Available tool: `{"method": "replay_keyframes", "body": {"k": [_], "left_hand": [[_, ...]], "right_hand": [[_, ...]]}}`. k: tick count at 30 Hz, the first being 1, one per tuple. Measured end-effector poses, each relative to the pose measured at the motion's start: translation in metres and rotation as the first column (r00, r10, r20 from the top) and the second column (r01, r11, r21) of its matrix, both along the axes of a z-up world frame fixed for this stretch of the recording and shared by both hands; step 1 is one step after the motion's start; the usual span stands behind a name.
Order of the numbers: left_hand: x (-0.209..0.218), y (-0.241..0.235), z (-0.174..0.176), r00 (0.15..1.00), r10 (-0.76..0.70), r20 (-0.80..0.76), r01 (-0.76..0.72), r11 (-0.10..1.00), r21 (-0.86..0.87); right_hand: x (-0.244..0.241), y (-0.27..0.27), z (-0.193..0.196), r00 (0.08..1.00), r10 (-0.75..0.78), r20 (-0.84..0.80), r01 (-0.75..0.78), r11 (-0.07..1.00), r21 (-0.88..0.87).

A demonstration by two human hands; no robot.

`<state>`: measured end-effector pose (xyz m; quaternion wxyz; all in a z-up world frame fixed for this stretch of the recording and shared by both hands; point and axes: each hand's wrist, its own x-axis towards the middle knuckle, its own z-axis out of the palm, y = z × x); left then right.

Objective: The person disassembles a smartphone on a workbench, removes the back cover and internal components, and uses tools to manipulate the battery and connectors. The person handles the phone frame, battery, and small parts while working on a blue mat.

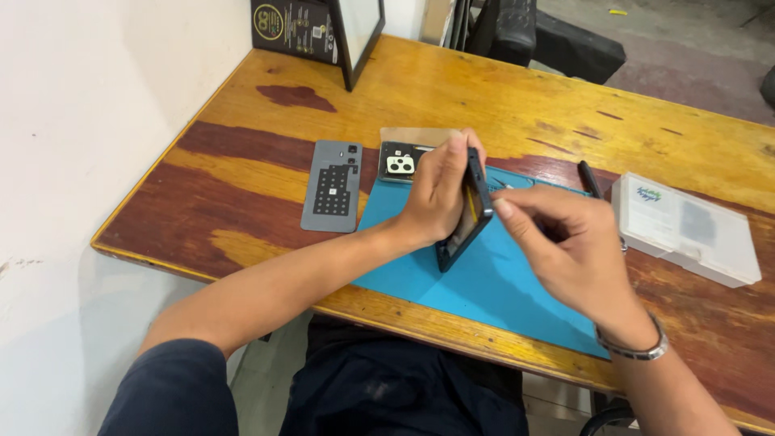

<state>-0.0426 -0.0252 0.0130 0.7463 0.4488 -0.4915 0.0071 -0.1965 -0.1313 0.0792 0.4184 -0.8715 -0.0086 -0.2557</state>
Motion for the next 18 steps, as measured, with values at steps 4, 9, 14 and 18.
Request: {"method": "replay_keyframes", "body": {"k": [4,9,14,18], "left_hand": [[-0.001,-0.003,-0.001,0.999,0.022,0.041,-0.023,0.999,0.034],[-0.006,-0.004,0.0,0.972,0.188,0.141,-0.204,0.973,0.106],[-0.01,-0.01,0.001,0.947,0.212,0.241,-0.253,0.955,0.155],[-0.012,-0.011,-0.001,0.907,0.272,0.32,-0.326,0.936,0.129]], "right_hand": [[0.001,-0.01,-0.002,0.998,-0.052,-0.042,0.057,0.992,0.116],[-0.002,-0.031,0.005,0.999,-0.037,-0.023,0.038,0.998,0.042],[-0.002,-0.052,0.012,0.981,-0.084,-0.173,0.106,0.986,0.124],[0.004,-0.063,0.011,0.98,-0.057,-0.191,0.095,0.976,0.196]]}}
